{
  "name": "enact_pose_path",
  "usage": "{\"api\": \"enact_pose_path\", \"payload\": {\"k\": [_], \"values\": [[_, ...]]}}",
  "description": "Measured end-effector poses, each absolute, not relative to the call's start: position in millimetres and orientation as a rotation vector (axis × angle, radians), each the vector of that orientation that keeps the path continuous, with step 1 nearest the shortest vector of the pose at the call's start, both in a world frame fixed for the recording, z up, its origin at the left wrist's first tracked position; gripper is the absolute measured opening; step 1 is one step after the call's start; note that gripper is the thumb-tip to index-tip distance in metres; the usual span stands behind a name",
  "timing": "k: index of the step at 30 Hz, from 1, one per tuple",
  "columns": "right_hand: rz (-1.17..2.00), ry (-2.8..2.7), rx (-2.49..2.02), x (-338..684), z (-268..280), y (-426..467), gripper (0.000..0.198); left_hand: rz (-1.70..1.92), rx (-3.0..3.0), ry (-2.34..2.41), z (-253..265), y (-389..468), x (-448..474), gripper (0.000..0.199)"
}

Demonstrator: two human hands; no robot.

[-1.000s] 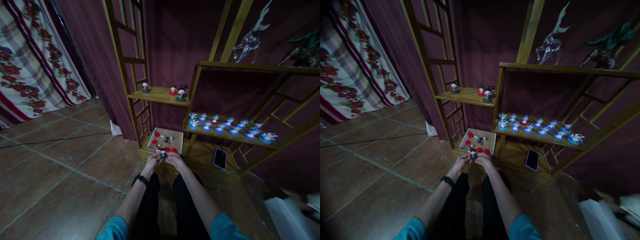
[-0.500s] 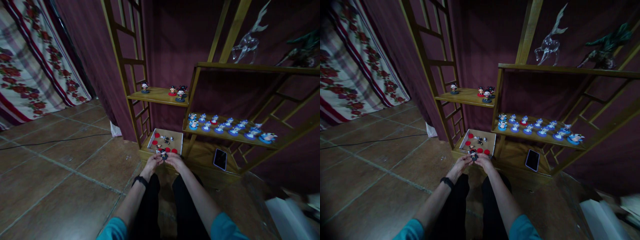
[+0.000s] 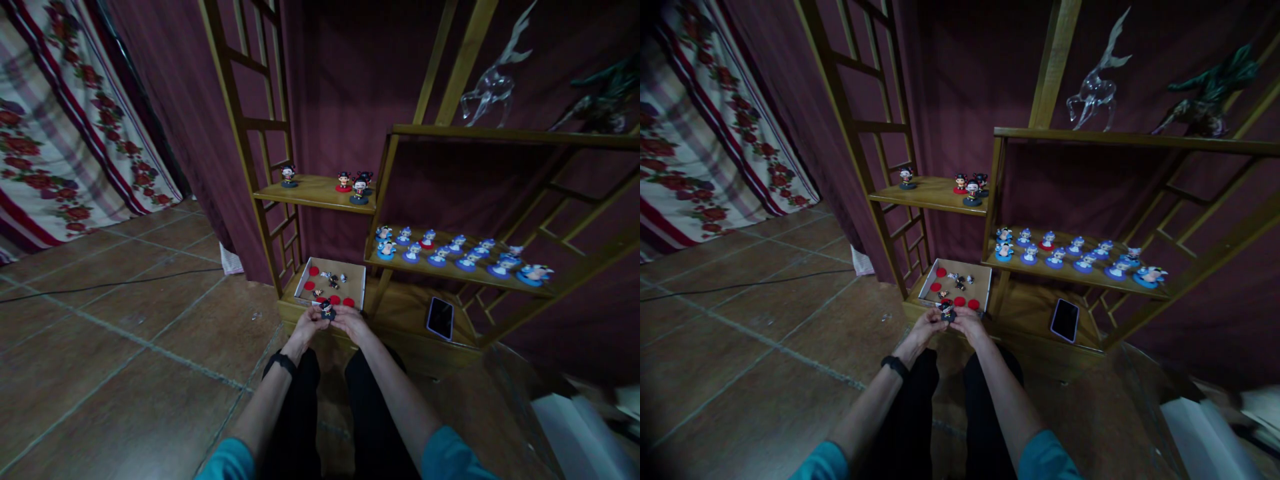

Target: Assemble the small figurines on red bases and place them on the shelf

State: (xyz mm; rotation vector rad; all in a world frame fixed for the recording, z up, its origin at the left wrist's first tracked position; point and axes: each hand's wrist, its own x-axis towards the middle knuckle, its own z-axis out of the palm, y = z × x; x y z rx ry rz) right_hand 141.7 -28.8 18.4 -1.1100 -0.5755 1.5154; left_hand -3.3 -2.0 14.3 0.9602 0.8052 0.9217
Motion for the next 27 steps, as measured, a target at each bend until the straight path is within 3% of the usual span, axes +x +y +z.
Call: {"api": "enact_pose_path", "payload": {"k": [27], "values": [[1.532,-0.620,-1.092,141.2,15.7,-29.4,0.043,0.923,1.042,0.788,19.0,-5.7,1.5,0.050]]}}
